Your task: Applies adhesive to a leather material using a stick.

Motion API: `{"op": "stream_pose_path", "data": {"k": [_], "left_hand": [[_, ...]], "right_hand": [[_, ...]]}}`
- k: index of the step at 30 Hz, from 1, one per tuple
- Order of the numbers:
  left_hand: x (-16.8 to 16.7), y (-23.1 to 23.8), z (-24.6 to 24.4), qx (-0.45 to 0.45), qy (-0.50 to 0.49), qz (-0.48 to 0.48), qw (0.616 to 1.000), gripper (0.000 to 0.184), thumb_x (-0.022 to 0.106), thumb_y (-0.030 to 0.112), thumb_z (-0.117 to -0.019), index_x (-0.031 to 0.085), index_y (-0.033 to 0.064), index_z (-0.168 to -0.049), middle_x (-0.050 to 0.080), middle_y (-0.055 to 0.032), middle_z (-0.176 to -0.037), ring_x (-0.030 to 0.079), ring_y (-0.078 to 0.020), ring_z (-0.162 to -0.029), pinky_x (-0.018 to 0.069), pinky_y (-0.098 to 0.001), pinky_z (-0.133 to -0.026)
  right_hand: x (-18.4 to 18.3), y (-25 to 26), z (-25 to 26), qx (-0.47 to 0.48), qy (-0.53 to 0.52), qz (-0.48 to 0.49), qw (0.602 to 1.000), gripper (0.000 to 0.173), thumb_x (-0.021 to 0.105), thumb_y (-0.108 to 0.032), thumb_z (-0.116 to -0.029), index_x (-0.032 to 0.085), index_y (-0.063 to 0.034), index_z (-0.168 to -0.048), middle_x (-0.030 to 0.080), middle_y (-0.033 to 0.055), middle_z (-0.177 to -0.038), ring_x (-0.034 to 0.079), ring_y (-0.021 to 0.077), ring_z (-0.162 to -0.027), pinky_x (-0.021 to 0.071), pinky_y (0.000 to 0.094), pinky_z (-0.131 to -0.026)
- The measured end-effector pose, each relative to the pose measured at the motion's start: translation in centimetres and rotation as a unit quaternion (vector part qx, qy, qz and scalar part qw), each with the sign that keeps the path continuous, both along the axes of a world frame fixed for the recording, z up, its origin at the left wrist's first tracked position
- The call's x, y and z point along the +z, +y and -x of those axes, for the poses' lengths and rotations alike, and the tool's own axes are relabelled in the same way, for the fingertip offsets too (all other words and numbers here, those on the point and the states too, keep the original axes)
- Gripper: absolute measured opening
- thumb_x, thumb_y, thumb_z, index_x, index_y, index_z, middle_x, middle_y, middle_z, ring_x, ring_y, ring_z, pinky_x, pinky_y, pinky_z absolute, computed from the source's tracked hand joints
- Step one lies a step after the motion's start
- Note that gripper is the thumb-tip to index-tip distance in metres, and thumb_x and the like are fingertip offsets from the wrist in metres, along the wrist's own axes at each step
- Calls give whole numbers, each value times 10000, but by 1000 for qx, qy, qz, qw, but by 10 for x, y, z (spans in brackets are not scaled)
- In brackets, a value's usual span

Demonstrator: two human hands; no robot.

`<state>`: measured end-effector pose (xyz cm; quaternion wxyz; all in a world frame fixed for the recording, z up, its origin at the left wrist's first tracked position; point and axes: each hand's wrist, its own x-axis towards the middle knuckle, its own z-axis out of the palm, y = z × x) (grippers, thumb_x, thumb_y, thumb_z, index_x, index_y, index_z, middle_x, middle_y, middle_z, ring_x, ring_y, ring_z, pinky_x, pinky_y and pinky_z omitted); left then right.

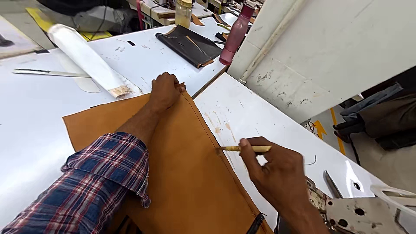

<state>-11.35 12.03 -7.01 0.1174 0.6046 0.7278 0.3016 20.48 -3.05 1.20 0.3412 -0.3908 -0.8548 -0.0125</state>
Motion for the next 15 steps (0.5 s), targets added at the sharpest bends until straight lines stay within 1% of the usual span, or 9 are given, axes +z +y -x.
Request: {"op": "stream_pose_path", "data": {"k": [3,4,5,6,8,9,10,13,15], "left_hand": [[-2,2,2,-9,-15,-14,1000,264,670,254,-991,710,1,-1052,669,-224,-1073,631,-412,-1091,465,-637,-967],[-1,1,3,-8,-20,-14,1000,249,671,245,-991,717,7,-1043,675,-213,-1060,639,-401,-1077,481,-623,-954],[0,0,4,-6,-25,-12,1000,237,672,238,-991,723,12,-1041,679,-206,-1053,644,-395,-1072,494,-612,-945],[1,1,5,-6,-29,-12,1000,224,673,232,-989,729,21,-1037,685,-200,-1047,650,-389,-1067,502,-605,-940],[1,4,5,-5,-37,-14,999,195,669,210,-987,736,30,-1021,690,-191,-1022,659,-382,-1034,510,-601,-918],[1,5,6,-5,-40,-14,999,183,663,200,-987,739,36,-1017,693,-183,-1013,663,-371,-1020,510,-597,-913],[0,5,7,-4,-41,-16,999,172,661,193,-986,742,43,-1012,694,-173,-1001,665,-359,-1004,511,-592,-906],[0,5,8,-1,-40,-22,999,149,651,167,-981,741,51,-1006,692,-155,-984,667,-338,-982,502,-590,-908],[0,6,9,6,-46,-30,998,142,646,160,-983,738,52,-998,684,-147,-968,663,-329,-965,493,-586,-904]], "right_hand": [[-11,20,20,26,25,6,999,225,597,-277,-1028,764,-128,-1005,737,-59,-865,674,-28,-753,565,152,-649],[-10,23,23,29,25,9,999,228,596,-286,-1033,762,-132,-1022,739,-63,-880,677,-29,-766,568,152,-657],[-9,25,24,27,19,10,999,234,591,-300,-1034,760,-139,-1014,733,-74,-864,672,-35,-750,566,150,-644],[-6,26,23,19,7,9,1000,245,581,-313,-1029,756,-149,-976,717,-90,-813,652,-42,-702,548,149,-598],[6,28,22,-3,-23,1,1000,278,552,-328,-1019,706,-171,-848,622,-111,-668,578,-41,-571,473,164,-478],[13,29,24,-11,-30,-4,999,292,541,-328,-1017,683,-180,-809,587,-115,-631,551,-41,-540,443,170,-450],[16,31,28,-16,-32,-5,999,297,537,-332,-1018,683,-185,-804,589,-120,-627,555,-45,-539,443,168,-448],[1,50,48,12,1,4,1000,269,579,-311,-1016,744,-133,-900,674,-75,-705,623,-8,-598,527,198,-519],[-11,65,61,35,22,9,999,241,593,-302,-1026,758,-133,-979,713,-69,-795,650,-19,-668,556,175,-587]]}}
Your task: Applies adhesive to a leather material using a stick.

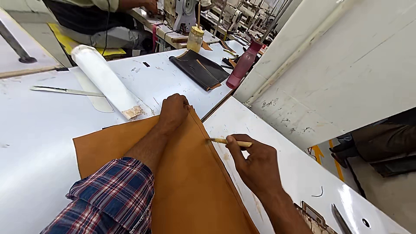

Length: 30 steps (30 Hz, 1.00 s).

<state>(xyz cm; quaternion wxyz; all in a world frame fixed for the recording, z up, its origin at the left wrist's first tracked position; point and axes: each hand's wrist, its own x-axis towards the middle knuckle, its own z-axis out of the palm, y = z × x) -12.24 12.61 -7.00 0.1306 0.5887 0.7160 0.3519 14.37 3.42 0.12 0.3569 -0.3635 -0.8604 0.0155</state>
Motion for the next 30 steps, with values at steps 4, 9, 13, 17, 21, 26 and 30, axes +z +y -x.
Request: {"op": "stream_pose_path", "data": {"k": [4,9,13,17,21,26,30], "left_hand": [[1,0,4,18,-17,2,1000,144,659,170,-984,735,47,-989,682,-155,-978,656,-335,-981,477,-586,-927],[3,1,7,16,23,44,999,170,653,194,-996,752,61,-1030,695,-162,-1035,657,-347,-1037,475,-581,-944],[4,1,7,0,38,49,998,194,643,193,-1004,740,26,-1025,680,-190,-1036,649,-379,-1041,482,-595,-931],[1,4,4,12,60,45,997,300,635,274,-1015,702,-17,-1045,653,-216,-1082,637,-394,-1069,492,-585,-920],[-1,3,3,27,68,42,996,308,629,273,-1019,693,-27,-1051,645,-210,-1107,632,-382,-1081,497,-552,-925],[-3,3,3,63,75,35,995,297,656,262,-1003,698,-31,-1031,646,-213,-1086,624,-389,-1069,491,-550,-912],[-3,2,1,98,94,37,990,319,657,294,-1000,703,-21,-1019,657,-204,-1074,631,-381,-1050,486,-545,-886]], "right_hand": [[1,11,11,10,-14,-6,1000,251,583,-316,-1032,757,-143,-983,705,-75,-782,635,-17,-646,541,176,-565],[24,20,26,-38,-50,-21,998,316,533,-340,-1027,693,-165,-819,583,-94,-593,548,7,-490,438,219,-420],[0,51,45,0,-12,-1,1000,256,573,-306,-1047,751,-128,-996,713,-45,-770,656,17,-640,555,211,-571],[4,52,49,-6,-40,-2,999,285,552,-342,-1049,742,-144,-970,690,-54,-724,639,29,-602,534,234,-532],[27,50,57,-42,-64,-24,997,352,506,-355,-1044,687,-149,-824,605,-57,-611,578,52,-509,458,274,-439],[-4,88,80,14,-11,1,1000,292,554,-325,-1054,742,-124,-957,684,-37,-703,633,39,-590,526,242,-540],[4,88,80,13,-18,25,999,286,555,-341,-1062,740,-135,-987,700,-43,-734,642,28,-611,535,234,-552]]}}
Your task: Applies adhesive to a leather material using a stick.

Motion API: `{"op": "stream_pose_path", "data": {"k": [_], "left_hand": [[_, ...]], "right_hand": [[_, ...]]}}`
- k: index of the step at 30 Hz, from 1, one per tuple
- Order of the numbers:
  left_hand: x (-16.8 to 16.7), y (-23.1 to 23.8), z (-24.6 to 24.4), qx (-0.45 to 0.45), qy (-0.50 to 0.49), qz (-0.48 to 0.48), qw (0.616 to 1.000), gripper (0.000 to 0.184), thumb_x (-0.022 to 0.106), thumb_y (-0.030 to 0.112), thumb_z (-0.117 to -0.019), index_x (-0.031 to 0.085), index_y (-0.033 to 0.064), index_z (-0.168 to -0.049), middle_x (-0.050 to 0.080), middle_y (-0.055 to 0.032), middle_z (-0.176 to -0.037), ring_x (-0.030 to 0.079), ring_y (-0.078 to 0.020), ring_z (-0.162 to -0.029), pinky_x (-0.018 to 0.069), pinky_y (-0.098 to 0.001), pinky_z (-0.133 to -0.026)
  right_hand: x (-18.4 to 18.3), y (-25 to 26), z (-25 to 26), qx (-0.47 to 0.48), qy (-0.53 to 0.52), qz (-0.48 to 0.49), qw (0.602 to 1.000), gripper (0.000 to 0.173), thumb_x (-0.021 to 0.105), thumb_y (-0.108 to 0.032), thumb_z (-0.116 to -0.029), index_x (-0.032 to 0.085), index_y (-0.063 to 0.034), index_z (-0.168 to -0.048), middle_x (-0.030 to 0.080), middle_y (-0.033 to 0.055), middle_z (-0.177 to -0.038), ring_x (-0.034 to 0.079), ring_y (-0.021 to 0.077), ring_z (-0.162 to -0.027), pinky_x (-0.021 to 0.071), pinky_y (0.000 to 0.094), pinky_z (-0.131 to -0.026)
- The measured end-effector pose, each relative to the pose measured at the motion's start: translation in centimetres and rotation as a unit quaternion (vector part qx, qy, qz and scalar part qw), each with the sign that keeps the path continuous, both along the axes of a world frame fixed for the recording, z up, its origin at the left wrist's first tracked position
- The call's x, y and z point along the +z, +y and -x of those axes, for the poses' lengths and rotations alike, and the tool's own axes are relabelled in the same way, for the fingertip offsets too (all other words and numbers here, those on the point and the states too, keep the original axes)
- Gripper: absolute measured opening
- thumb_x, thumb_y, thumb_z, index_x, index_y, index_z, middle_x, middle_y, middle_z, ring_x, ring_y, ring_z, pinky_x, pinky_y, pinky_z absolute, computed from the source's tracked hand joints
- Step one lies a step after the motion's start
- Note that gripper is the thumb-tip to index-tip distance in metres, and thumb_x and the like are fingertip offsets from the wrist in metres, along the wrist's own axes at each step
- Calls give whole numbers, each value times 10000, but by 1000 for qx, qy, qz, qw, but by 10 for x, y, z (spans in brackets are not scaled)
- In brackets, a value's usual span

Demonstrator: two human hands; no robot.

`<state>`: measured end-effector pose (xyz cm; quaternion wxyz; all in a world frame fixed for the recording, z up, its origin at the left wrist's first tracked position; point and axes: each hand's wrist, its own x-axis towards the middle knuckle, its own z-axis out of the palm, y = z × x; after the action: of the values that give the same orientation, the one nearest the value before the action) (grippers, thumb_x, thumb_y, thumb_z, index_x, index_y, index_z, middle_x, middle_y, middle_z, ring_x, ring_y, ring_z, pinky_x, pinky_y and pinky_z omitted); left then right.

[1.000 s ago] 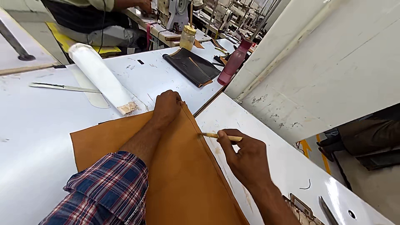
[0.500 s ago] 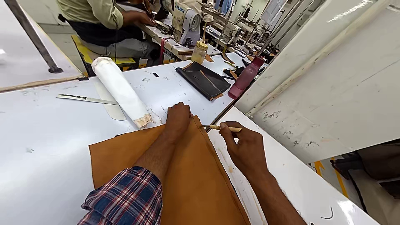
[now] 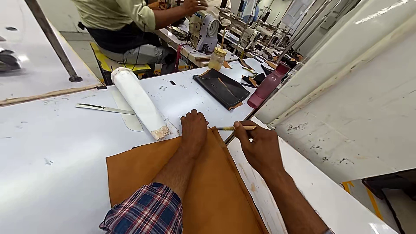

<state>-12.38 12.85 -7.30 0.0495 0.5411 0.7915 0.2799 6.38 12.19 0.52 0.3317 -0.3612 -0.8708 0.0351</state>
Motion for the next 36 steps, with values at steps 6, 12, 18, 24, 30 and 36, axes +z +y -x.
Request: {"op": "stream_pose_path", "data": {"k": [6,12,18,24,30,36], "left_hand": [[0,0,-2,7,5,6,1000,324,631,300,-1015,700,-16,-1037,655,-195,-1080,630,-364,-1063,485,-535,-893],[1,-2,-2,8,0,-8,1000,315,633,283,-1012,690,-26,-991,649,-201,-1039,635,-373,-1023,498,-529,-863],[0,-1,-3,7,-16,-3,1000,324,635,292,-1014,694,-27,-1023,652,-200,-1058,634,-373,-1038,494,-537,-877],[1,3,0,-11,-70,-33,997,317,602,290,-1036,683,-16,-1029,641,-198,-1066,631,-372,-1046,485,-562,-892],[7,5,3,-74,-189,-114,973,281,601,235,-1043,657,-39,-1018,618,-197,-1001,638,-342,-921,534,-519,-870],[16,-6,6,-92,-207,-92,970,370,461,256,-1102,585,-74,-1216,701,-264,-1022,695,-430,-978,522,-654,-890]], "right_hand": [[13,-3,6,-44,-33,-49,997,362,504,-338,-1047,637,-148,-768,571,-48,-576,566,77,-487,446,301,-434],[-13,19,25,10,23,-14,1000,305,539,-336,-1064,753,-123,-1023,725,-18,-780,676,53,-670,562,257,-614],[-1,-5,2,-3,-24,-2,1000,282,543,-341,-1053,736,-155,-964,662,-66,-709,607,25,-584,506,232,-519],[13,-36,-31,-30,-55,7,998,311,511,-401,-1033,699,-221,-864,606,-126,-644,567,-15,-537,473,208,-465],[30,-65,-63,-52,-73,20,996,321,495,-413,-1028,687,-236,-841,588,-141,-619,563,-31,-539,469,186,-474],[57,-181,-139,-72,32,45,996,291,535,-279,-1067,689,-43,-996,690,29,-794,647,50,-682,550,218,-600]]}}
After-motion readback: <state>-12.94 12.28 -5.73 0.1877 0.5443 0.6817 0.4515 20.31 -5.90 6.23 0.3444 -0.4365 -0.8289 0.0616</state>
